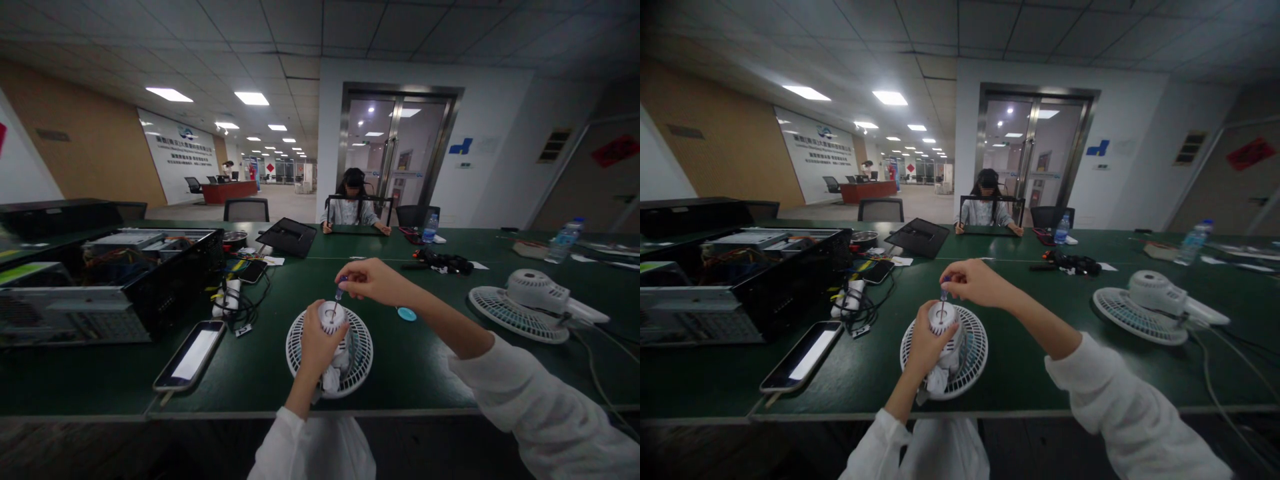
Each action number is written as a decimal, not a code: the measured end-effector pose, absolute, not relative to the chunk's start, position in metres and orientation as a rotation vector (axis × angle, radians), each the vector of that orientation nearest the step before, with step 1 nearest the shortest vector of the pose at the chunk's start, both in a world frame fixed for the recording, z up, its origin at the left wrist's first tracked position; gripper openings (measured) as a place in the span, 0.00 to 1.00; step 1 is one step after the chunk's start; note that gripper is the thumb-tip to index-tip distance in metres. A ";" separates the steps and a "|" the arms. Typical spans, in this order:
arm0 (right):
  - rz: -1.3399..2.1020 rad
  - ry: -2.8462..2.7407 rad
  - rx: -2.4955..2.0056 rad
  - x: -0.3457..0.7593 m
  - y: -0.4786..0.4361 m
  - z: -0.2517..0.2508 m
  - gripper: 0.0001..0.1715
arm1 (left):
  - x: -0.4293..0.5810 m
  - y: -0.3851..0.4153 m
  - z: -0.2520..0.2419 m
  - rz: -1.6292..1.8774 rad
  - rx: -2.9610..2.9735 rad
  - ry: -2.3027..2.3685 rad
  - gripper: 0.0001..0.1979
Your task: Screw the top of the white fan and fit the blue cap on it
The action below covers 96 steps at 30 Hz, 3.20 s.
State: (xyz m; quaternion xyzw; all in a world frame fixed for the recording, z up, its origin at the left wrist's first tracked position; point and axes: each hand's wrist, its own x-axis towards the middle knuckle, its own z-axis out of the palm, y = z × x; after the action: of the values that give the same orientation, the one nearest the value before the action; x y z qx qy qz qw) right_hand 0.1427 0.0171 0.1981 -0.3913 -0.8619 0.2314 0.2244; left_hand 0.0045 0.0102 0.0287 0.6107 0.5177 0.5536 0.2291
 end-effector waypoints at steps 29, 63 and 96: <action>0.478 -2.374 -1.125 0.147 0.020 0.193 0.13 | 0.005 0.011 0.028 1.541 1.689 1.421 0.27; 0.056 -2.302 -1.308 0.154 0.025 0.176 0.18 | 0.005 0.010 0.030 1.525 1.701 1.428 0.27; 0.262 -1.531 -1.814 0.238 0.077 -0.001 0.03 | 0.004 0.009 0.028 1.547 1.697 1.404 0.26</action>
State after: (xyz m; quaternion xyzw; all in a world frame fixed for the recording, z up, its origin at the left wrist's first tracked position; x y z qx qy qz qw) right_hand 0.2381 0.0774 -0.0007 -0.7064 -0.5960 0.1019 0.3680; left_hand 0.0035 0.0090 0.0278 0.6145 0.5086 0.5603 0.2230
